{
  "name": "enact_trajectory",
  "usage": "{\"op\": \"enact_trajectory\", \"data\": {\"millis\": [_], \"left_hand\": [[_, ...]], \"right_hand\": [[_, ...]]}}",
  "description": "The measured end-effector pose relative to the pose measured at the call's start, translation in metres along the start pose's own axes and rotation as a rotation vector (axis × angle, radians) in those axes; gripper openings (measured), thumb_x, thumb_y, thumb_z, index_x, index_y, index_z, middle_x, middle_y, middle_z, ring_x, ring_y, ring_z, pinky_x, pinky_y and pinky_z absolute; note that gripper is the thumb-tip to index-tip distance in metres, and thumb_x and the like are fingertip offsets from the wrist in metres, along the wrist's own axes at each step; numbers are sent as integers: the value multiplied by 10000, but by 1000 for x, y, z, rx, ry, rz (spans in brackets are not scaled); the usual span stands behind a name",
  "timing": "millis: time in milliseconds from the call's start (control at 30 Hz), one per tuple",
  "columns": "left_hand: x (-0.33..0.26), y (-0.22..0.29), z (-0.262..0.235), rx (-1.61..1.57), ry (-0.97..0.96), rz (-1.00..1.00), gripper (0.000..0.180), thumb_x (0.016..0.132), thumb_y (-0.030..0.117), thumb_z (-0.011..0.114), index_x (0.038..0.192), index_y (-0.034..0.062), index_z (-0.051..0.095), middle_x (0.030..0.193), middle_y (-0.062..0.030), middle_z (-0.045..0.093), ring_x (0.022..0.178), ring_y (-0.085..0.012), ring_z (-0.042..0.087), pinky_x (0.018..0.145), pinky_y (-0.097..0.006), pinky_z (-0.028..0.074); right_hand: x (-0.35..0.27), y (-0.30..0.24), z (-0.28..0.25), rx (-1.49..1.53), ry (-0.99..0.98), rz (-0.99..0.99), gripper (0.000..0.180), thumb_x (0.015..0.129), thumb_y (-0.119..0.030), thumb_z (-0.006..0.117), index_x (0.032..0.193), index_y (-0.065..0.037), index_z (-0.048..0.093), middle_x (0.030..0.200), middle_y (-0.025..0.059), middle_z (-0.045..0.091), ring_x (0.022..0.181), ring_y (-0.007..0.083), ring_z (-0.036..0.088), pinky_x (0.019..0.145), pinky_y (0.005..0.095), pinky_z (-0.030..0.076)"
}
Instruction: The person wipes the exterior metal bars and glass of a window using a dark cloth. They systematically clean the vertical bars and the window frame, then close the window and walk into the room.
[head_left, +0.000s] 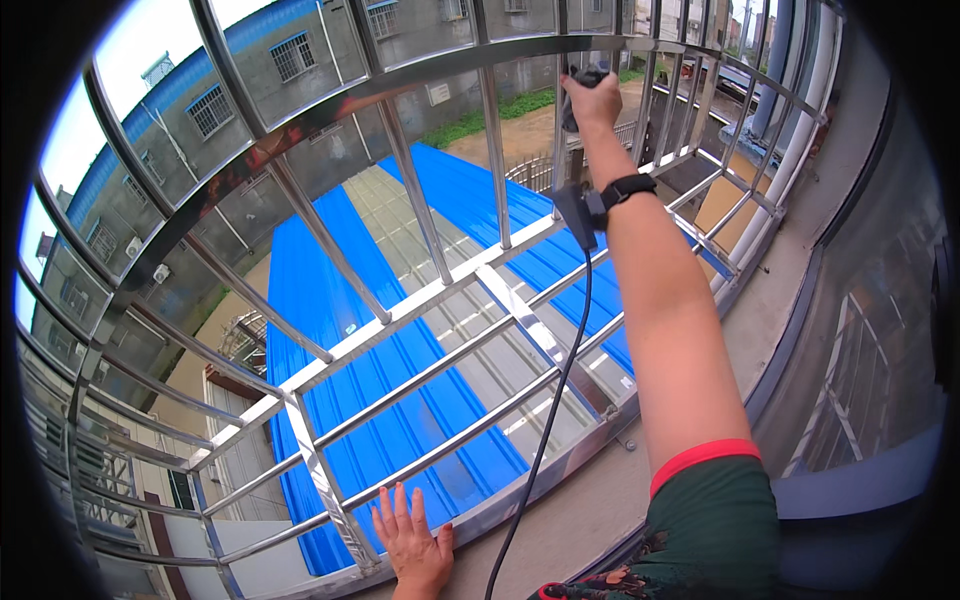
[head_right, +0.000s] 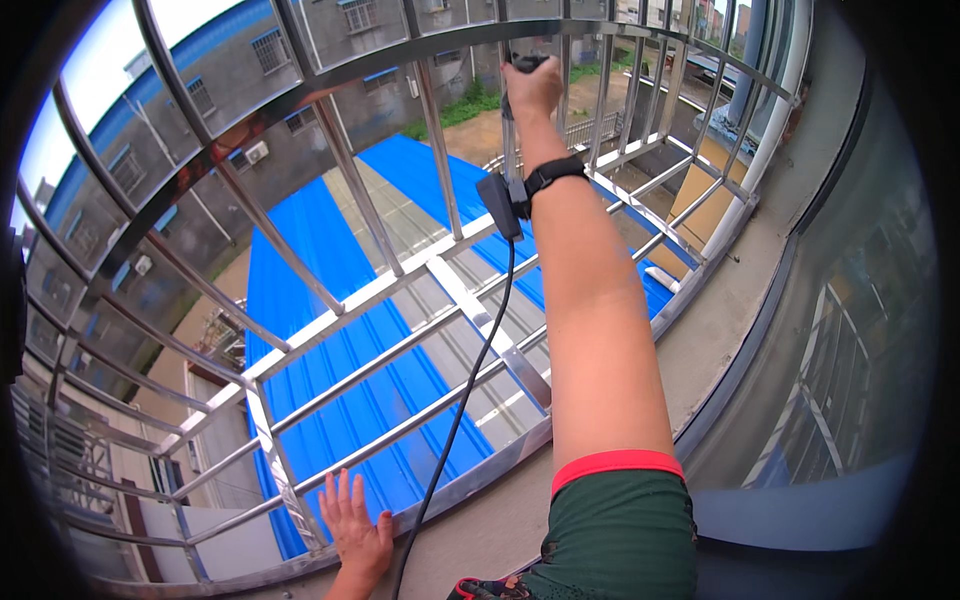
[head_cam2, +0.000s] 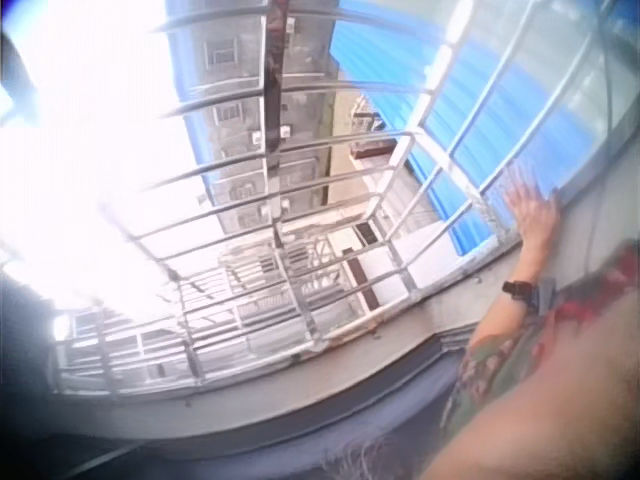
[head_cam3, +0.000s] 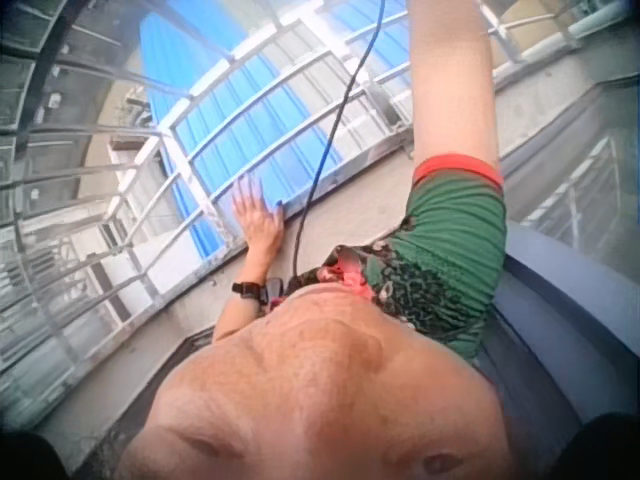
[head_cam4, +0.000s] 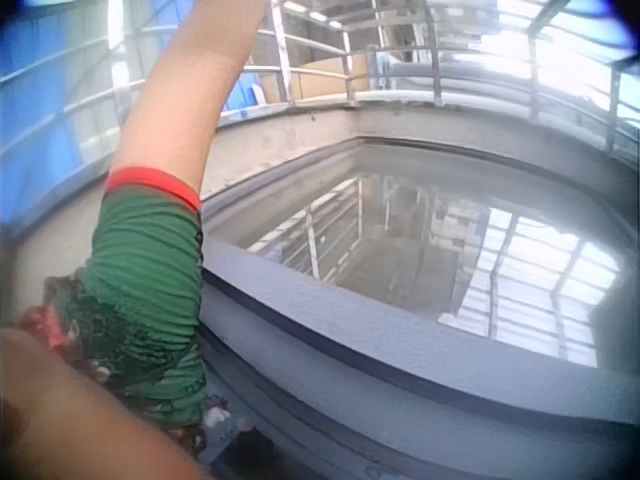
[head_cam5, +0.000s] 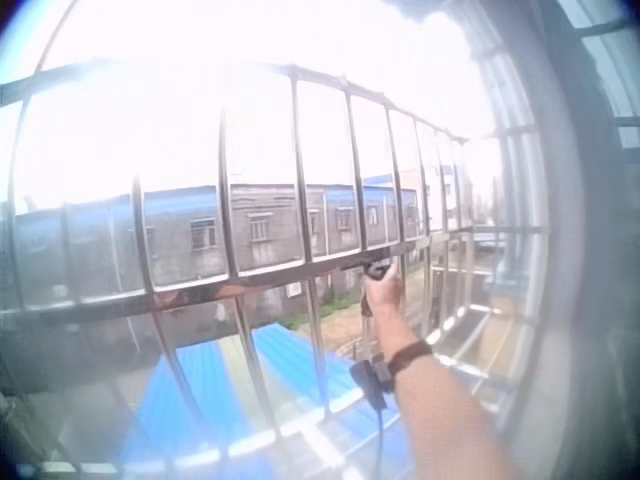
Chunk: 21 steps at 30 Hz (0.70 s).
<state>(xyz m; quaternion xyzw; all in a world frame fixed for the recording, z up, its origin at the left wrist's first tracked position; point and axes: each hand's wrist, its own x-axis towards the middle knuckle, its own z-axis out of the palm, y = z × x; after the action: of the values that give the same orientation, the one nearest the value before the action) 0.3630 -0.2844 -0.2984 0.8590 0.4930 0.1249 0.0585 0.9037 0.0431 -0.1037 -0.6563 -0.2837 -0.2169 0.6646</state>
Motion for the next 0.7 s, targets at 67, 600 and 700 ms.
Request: {"op": "enact_trajectory", "data": {"millis": [67,600,700], "left_hand": [[3,-3,1,-38,-17,-16,612,880,371,559,1371,57,372,1460,-212,296,1385,-439,201,1095,-605,124],[8,-3,0,3,-79,22,648,877,359,534,1385,12,331,1453,-220,318,1376,-455,215,1092,-596,133],[9,3,-4,16,-85,-4,663,868,360,545,1390,14,326,1451,-226,317,1377,-453,212,1094,-595,130]], "right_hand": [[28,-19,16,-77,-3,-43,652,536,-389,859,941,33,573,894,245,657,884,406,647,791,435,525],[-118,100,35,-397,-14,69,335,754,-233,707,983,-85,513,917,134,647,883,359,635,732,515,492],[-142,135,34,-480,-130,148,320,761,-207,699,995,-94,512,975,112,629,954,340,613,751,550,462]]}}
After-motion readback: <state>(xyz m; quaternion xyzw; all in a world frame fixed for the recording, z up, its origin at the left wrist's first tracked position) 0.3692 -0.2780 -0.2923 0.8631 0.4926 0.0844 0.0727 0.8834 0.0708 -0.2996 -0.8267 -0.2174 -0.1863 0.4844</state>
